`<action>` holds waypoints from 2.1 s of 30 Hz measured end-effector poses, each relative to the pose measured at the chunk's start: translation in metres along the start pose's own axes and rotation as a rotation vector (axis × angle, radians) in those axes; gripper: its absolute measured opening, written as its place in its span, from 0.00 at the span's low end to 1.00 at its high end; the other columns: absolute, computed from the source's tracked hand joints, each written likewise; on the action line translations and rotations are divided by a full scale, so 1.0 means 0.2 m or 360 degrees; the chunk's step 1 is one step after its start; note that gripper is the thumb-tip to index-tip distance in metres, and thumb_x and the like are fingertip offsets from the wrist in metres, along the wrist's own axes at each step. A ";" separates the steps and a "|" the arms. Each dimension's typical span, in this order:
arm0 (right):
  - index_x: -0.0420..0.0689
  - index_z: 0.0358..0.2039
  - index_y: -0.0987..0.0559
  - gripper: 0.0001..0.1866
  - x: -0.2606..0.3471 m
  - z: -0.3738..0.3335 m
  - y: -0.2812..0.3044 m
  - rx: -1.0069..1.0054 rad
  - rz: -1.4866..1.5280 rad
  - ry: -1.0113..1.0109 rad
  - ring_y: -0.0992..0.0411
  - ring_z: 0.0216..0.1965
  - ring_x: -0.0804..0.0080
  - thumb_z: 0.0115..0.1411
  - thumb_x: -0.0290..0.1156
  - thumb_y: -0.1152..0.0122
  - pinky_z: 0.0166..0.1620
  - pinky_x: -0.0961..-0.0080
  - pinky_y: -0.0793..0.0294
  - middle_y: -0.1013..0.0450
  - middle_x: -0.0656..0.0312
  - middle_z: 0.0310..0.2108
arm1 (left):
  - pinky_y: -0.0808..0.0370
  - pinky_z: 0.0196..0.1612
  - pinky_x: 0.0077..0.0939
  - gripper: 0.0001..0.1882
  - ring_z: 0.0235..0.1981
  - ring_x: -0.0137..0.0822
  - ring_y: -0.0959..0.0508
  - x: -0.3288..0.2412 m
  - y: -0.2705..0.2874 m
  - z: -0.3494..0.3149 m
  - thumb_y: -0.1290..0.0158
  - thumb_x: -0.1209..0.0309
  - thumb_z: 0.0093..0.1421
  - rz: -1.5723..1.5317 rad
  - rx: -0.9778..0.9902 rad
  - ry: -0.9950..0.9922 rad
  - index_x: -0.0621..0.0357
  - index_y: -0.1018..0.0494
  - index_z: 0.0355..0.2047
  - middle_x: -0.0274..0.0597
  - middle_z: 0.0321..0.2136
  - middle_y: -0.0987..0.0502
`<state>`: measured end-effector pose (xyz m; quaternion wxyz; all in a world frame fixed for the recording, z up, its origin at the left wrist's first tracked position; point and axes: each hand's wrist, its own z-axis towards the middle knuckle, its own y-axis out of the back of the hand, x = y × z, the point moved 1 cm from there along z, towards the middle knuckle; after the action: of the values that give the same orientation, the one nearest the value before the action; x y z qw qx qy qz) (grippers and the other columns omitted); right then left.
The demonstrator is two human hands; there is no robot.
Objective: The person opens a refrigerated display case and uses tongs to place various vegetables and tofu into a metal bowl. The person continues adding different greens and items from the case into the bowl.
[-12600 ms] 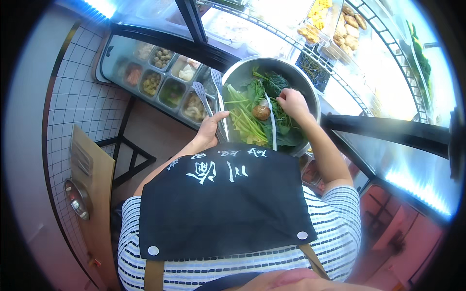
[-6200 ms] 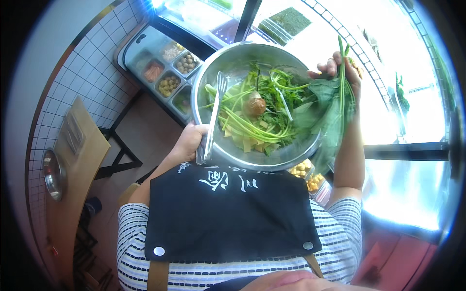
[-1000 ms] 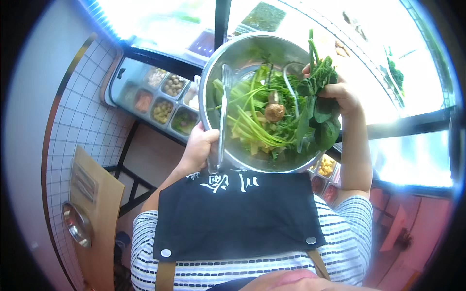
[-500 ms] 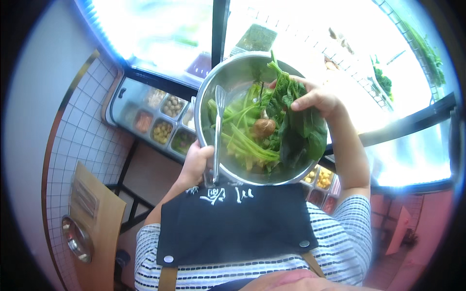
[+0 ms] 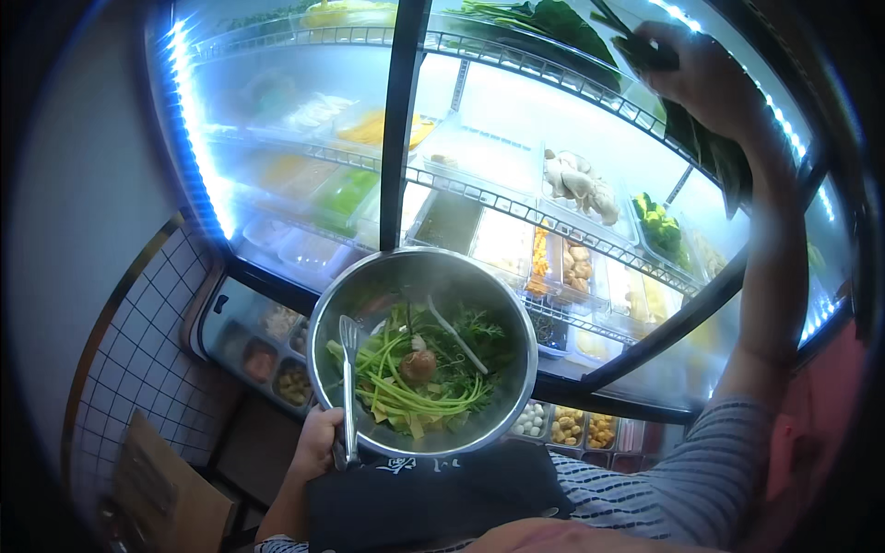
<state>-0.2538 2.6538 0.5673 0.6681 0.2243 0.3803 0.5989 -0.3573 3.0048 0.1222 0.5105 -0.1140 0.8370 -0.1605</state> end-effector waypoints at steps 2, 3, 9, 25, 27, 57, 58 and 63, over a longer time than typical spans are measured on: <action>0.47 0.48 0.19 0.17 -0.03 0.12 0.09 0.0224 -0.0074 -0.0228 0.23 0.37 0.64 0.58 0.26 0.41 0.41 0.64 0.25 0.20 0.58 0.34 | 0.24 0.29 0.25 0.09 0.24 0.31 0.22 -0.03 -0.02 -0.03 0.51 0.79 0.57 0.0006 -0.0115 0.0063 0.71 0.26 0.37 0.42 0.28 0.22; 0.47 0.51 0.21 0.19 -0.07 0.26 0.06 0.0450 -0.0239 -0.0153 0.24 0.39 0.65 0.57 0.29 0.40 0.43 0.64 0.26 0.20 0.58 0.36 | 0.26 0.26 0.23 0.08 0.21 0.29 0.23 -0.03 -0.04 -0.02 0.52 0.79 0.56 -0.0020 -0.0105 -0.0011 0.69 0.26 0.35 0.39 0.26 0.23; 0.48 0.54 0.23 0.23 -0.19 0.58 -0.32 0.0375 -0.0023 0.0306 0.28 0.46 0.62 0.56 0.34 0.37 0.49 0.61 0.29 0.24 0.57 0.43 | 0.31 0.21 0.22 0.07 0.18 0.27 0.26 0.19 -0.12 0.05 0.52 0.78 0.53 0.0050 -0.0510 -0.0130 0.66 0.24 0.29 0.35 0.21 0.24; 0.53 0.64 0.31 0.39 -0.45 0.96 -0.65 0.0383 0.0225 0.0399 0.38 0.63 0.54 0.52 0.49 0.30 0.64 0.52 0.38 0.33 0.55 0.61 | 0.34 0.32 0.19 0.19 0.27 0.23 0.31 0.36 -0.21 -0.23 0.58 0.55 0.70 -0.0030 -0.0912 -0.0792 0.57 0.28 0.43 0.29 0.28 0.29; 0.53 0.65 0.32 0.41 -0.50 0.92 -0.61 0.0381 0.0267 0.0355 0.40 0.66 0.53 0.52 0.51 0.29 0.66 0.51 0.40 0.35 0.55 0.64 | 0.34 0.30 0.18 0.18 0.25 0.23 0.31 0.35 -0.18 -0.21 0.57 0.54 0.70 -0.0010 -0.0914 -0.0934 0.56 0.28 0.42 0.29 0.27 0.29; 0.50 0.65 0.31 0.31 -0.59 0.79 -0.46 0.0584 0.0151 0.0251 0.31 0.59 0.61 0.67 0.53 0.47 0.58 0.60 0.30 0.33 0.56 0.64 | 0.27 0.35 0.25 0.15 0.29 0.28 0.24 0.27 -0.27 -0.09 0.54 0.61 0.65 -0.0536 -0.0851 -0.0444 0.60 0.25 0.34 0.36 0.28 0.23; 0.48 0.62 0.28 0.32 -0.54 0.77 -0.51 0.0524 0.0358 0.0318 0.30 0.58 0.60 0.65 0.56 0.45 0.59 0.61 0.30 0.30 0.55 0.61 | 0.27 0.37 0.24 0.15 0.31 0.28 0.24 0.29 -0.30 -0.13 0.54 0.61 0.66 -0.0417 -0.0901 -0.0492 0.61 0.25 0.35 0.36 0.29 0.23; 0.45 0.51 0.19 0.23 -0.54 0.78 -0.78 0.0165 0.0386 0.0606 0.26 0.45 0.62 0.64 0.48 0.40 0.54 0.68 0.30 0.25 0.54 0.44 | 0.28 0.43 0.23 0.17 0.36 0.28 0.25 0.30 -0.19 -0.10 0.54 0.59 0.68 -0.0280 -0.0628 -0.0530 0.61 0.27 0.43 0.36 0.35 0.25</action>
<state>-0.0335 2.5445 0.5715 0.4951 0.1853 0.4999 0.6860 -0.4007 2.9520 0.0968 0.5930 -0.3085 0.7436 -0.0170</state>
